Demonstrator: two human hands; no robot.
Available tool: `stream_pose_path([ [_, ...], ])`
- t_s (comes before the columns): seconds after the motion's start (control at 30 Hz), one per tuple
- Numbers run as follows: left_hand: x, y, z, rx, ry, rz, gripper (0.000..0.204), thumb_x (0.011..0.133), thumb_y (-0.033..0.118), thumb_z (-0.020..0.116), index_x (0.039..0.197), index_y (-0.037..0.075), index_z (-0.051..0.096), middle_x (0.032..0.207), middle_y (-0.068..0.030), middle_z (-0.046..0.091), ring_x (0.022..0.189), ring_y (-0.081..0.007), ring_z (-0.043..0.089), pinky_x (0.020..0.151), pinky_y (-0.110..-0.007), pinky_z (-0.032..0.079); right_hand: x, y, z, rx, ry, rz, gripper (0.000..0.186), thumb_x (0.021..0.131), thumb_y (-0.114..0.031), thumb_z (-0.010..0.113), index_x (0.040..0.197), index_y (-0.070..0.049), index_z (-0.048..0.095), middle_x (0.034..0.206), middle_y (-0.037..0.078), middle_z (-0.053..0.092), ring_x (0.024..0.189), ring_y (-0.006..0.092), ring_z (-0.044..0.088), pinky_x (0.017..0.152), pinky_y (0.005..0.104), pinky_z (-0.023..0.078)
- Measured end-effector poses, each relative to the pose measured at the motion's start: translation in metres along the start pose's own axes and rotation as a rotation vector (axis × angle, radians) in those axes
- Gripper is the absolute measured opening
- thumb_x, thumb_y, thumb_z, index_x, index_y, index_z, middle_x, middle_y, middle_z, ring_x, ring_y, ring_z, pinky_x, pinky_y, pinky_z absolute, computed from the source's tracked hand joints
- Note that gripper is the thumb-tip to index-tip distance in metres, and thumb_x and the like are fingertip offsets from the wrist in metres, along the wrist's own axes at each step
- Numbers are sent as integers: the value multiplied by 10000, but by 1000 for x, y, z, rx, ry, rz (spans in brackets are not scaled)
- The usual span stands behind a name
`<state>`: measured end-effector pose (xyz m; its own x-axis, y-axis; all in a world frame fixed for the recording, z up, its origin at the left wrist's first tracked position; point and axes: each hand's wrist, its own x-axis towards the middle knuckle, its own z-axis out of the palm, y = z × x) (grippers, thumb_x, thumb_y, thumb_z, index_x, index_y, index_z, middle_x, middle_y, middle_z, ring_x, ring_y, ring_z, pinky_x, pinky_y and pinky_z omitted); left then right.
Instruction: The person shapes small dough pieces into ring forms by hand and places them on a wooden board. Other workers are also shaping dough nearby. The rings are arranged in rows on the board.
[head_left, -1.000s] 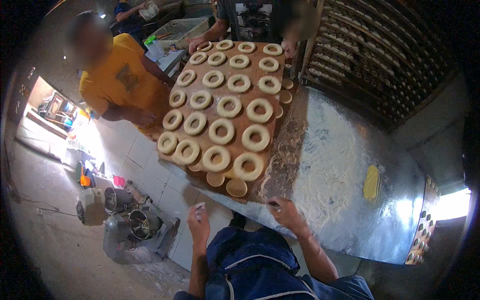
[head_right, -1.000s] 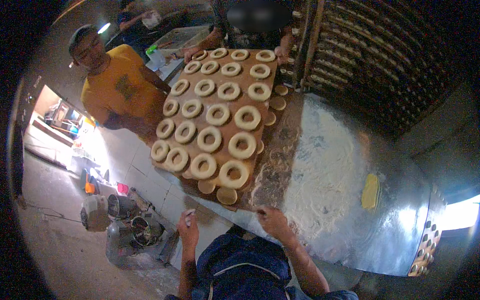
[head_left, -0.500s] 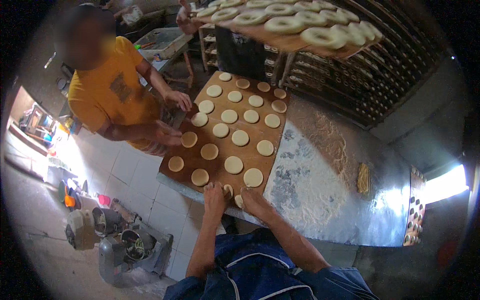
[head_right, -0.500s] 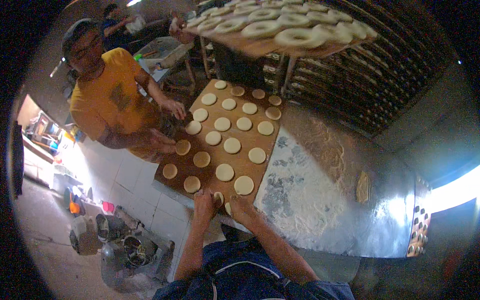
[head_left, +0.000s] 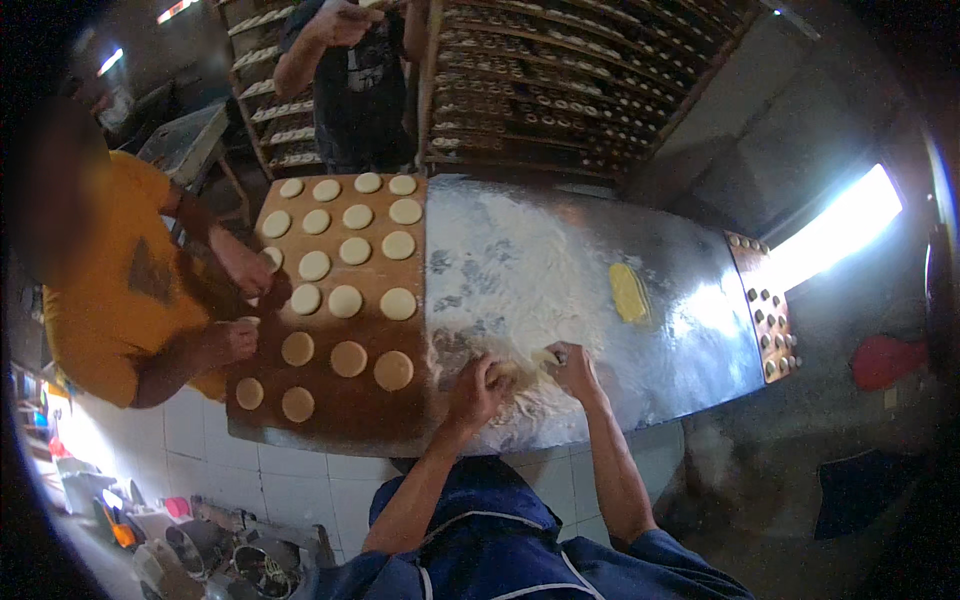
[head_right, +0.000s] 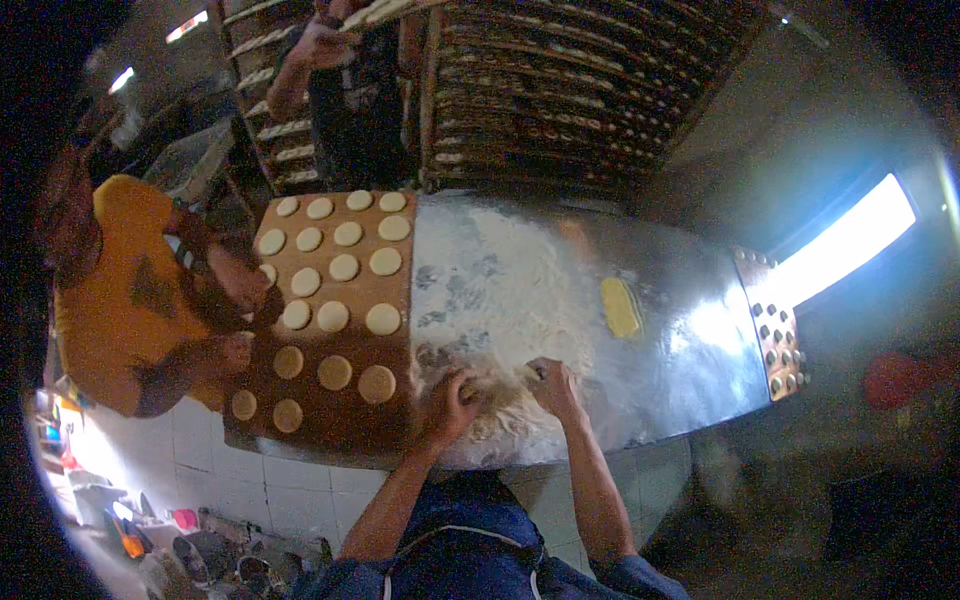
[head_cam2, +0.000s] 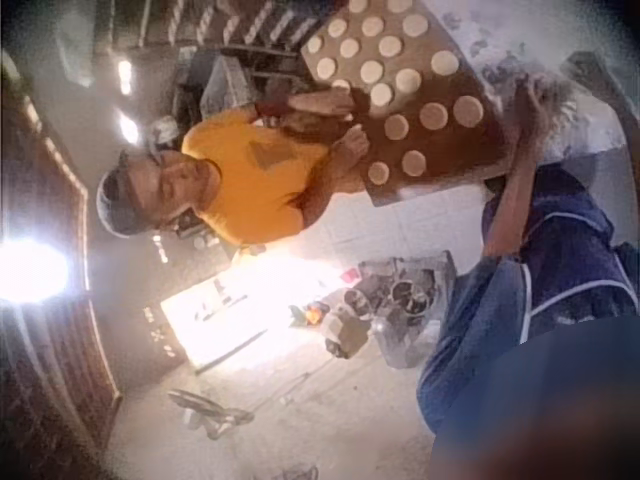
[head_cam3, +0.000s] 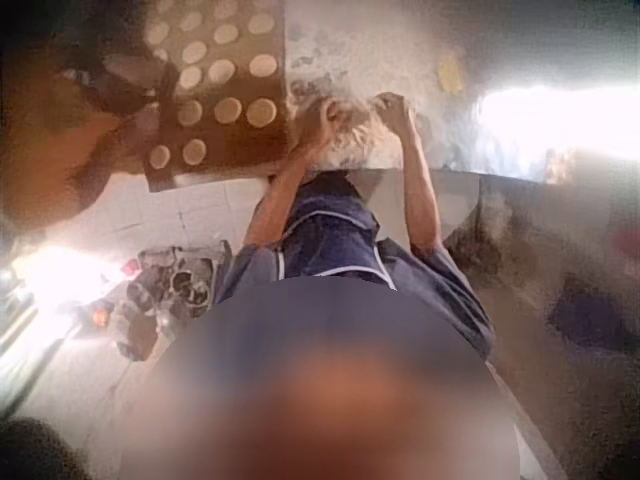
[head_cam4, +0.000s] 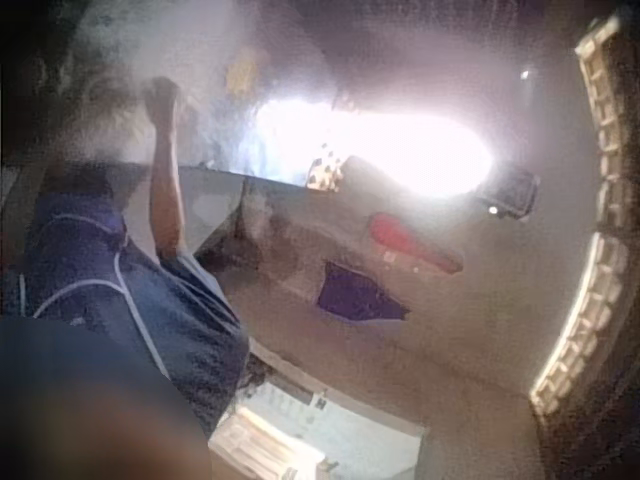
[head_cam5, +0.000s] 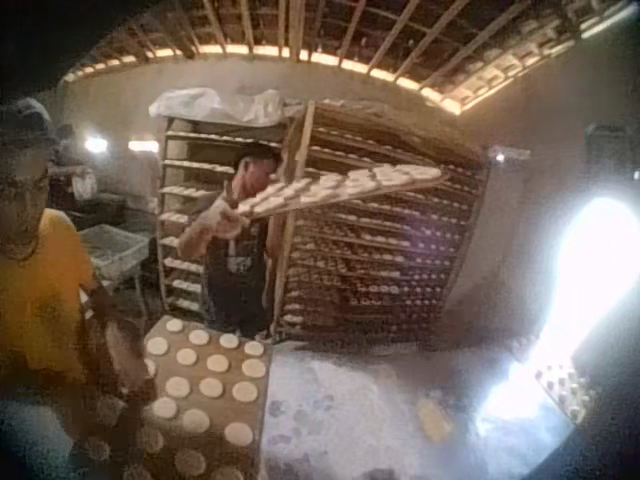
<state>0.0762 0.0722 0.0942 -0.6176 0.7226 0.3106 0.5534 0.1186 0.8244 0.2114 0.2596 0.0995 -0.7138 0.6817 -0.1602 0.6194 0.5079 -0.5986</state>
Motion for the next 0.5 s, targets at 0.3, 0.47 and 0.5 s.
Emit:
stream_pose_path([
  [0.3, -5, 24, 84, -103, -24, 3, 395, 832, 129, 686, 1176, -3, 541, 1062, -203, 608, 989, -350, 602, 870, -432, 475, -3, 60, -28, -33, 133, -119, 314, 675, -229, 791, 832, -41, 594, 793, 132, 633, 778, 308, 616, 730, 425, 481],
  [0.47, 4, 49, 110, -523, -256, -430, 321, 838, 165, 715, 1068, -28, 601, 1087, -127, 641, 942, -159, 626, 800, -333, 517, -32, 61, -46, 954, -78, -39, 387, 799, -123, 758, 1047, -46, 471, 786, 62, 611, 775, 169, 609, 652, 307, 495],
  [0.5, 5, 52, 114, -522, -268, -449, 311, 840, 149, 704, 1074, -27, 597, 1082, -124, 641, 942, -163, 628, 808, -334, 516, -36, 63, -49, 1020, -121, -89, 425, 816, -143, 759, 1093, -57, 449, 787, 65, 612, 788, 188, 611, 650, 315, 494],
])
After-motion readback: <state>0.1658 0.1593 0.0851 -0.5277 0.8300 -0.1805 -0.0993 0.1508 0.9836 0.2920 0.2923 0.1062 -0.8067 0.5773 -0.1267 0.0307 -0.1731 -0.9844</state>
